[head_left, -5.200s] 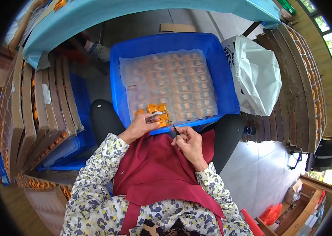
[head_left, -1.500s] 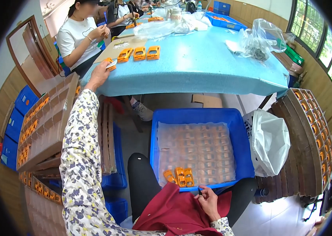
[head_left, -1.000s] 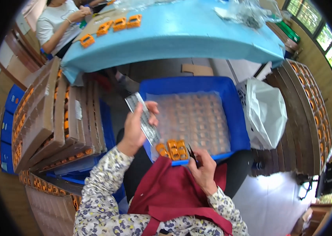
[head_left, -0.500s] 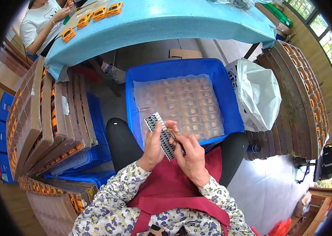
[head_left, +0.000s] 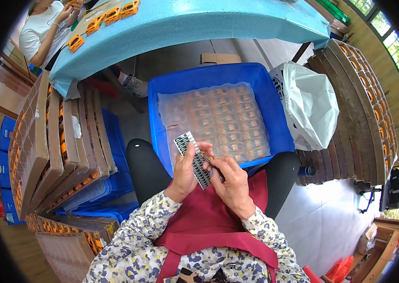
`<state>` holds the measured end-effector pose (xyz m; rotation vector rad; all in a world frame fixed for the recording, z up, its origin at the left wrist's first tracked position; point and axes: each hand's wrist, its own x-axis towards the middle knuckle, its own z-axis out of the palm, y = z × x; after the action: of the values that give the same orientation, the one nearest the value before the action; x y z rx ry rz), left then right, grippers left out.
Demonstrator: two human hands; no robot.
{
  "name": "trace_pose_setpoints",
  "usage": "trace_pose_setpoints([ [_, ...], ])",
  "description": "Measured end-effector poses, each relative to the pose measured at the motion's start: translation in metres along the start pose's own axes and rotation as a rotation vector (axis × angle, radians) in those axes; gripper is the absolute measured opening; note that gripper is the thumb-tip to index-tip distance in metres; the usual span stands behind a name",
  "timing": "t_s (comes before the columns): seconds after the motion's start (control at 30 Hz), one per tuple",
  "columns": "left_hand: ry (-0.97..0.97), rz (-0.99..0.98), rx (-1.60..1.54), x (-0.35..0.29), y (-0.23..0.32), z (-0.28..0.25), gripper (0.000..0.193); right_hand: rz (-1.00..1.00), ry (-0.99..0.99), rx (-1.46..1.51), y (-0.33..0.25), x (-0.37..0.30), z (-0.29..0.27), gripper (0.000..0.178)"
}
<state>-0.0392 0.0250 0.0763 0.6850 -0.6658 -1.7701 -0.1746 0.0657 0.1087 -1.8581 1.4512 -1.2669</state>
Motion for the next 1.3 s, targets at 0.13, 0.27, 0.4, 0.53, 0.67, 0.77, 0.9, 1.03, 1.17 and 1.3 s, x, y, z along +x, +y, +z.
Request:
trace_pose_setpoints([
  [0.13,0.028,0.007,-0.006,-0.001,-0.002,0.003,0.045,-0.010,-0.001,-0.012,0.001,0.000,-0.001,0.029],
  [0.27,0.062,0.015,-0.011,-0.002,-0.003,0.003,0.045,-0.023,-0.004,-0.026,0.000,-0.001,0.000,0.029],
  [0.4,0.077,0.007,-0.023,-0.001,-0.005,0.002,0.045,0.006,-0.022,0.007,0.000,-0.002,-0.001,0.030],
  [0.53,0.072,0.003,-0.024,-0.001,-0.007,0.000,0.045,0.016,-0.014,0.023,0.003,-0.003,0.000,0.029],
  [0.67,0.060,0.008,-0.017,-0.001,-0.008,0.000,0.045,0.014,-0.009,0.036,0.005,-0.003,-0.001,0.029],
  [0.77,0.044,0.008,-0.018,-0.001,-0.008,-0.001,0.046,0.029,-0.015,0.051,0.006,-0.003,-0.001,0.028],
  [0.9,0.055,-0.006,-0.020,-0.002,-0.008,0.001,0.046,0.023,-0.026,0.031,0.008,-0.004,-0.003,0.027],
  [1.03,0.059,-0.007,-0.006,-0.003,-0.008,0.002,0.046,-0.020,-0.021,0.007,0.012,-0.004,-0.002,0.028],
  [1.17,0.051,-0.019,-0.015,-0.004,-0.008,0.002,0.046,-0.007,-0.019,0.037,0.012,-0.005,-0.002,0.026],
  [1.3,0.037,-0.030,-0.013,-0.004,-0.011,0.000,0.046,0.040,-0.022,0.063,0.014,-0.007,-0.003,0.026],
])
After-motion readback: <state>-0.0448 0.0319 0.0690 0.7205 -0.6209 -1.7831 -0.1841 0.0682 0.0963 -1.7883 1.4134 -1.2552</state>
